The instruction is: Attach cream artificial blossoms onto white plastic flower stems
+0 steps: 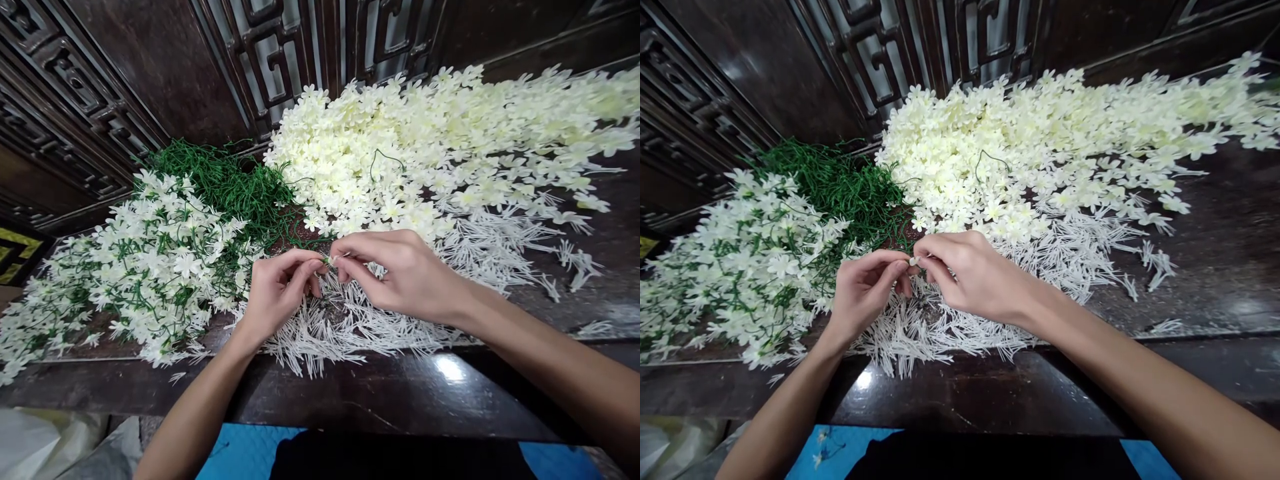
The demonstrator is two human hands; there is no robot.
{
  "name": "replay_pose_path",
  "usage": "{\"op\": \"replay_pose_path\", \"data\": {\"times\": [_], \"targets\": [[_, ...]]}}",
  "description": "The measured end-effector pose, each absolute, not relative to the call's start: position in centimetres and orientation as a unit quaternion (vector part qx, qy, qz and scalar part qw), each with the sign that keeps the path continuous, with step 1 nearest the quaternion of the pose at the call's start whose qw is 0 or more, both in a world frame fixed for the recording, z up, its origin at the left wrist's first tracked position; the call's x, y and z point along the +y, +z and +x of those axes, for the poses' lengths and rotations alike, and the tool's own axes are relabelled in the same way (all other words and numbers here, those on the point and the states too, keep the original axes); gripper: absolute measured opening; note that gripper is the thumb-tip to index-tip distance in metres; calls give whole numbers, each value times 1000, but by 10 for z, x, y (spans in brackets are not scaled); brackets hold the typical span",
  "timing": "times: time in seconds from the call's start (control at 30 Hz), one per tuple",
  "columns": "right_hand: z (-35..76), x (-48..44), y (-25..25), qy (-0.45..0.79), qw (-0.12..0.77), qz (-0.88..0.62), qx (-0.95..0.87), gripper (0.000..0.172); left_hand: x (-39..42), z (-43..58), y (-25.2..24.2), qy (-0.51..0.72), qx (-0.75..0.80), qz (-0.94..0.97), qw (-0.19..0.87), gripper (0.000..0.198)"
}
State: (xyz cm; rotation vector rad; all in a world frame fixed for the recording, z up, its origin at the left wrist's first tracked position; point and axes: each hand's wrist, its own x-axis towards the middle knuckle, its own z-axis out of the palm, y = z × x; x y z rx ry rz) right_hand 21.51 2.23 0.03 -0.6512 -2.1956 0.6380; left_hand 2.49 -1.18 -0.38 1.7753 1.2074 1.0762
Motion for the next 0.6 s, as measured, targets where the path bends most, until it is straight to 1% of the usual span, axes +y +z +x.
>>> {"op": "replay_pose_path", "data": {"times": [0.07, 0.27, 0.37, 0.6], "targets": [[215, 22, 1, 247, 373, -248, -859, 14, -11, 25, -3, 420, 465, 681, 378, 8], [215, 22, 0, 257, 367, -227, -864, 16, -9, 27, 0, 397, 465, 627, 483, 14], [216, 21, -1, 262, 363, -227, -865, 15, -8, 27, 1, 394, 462, 624, 492, 13], [214, 18, 0, 251, 359, -246, -865, 17, -9, 27, -3, 395, 468, 634, 472, 13]]}}
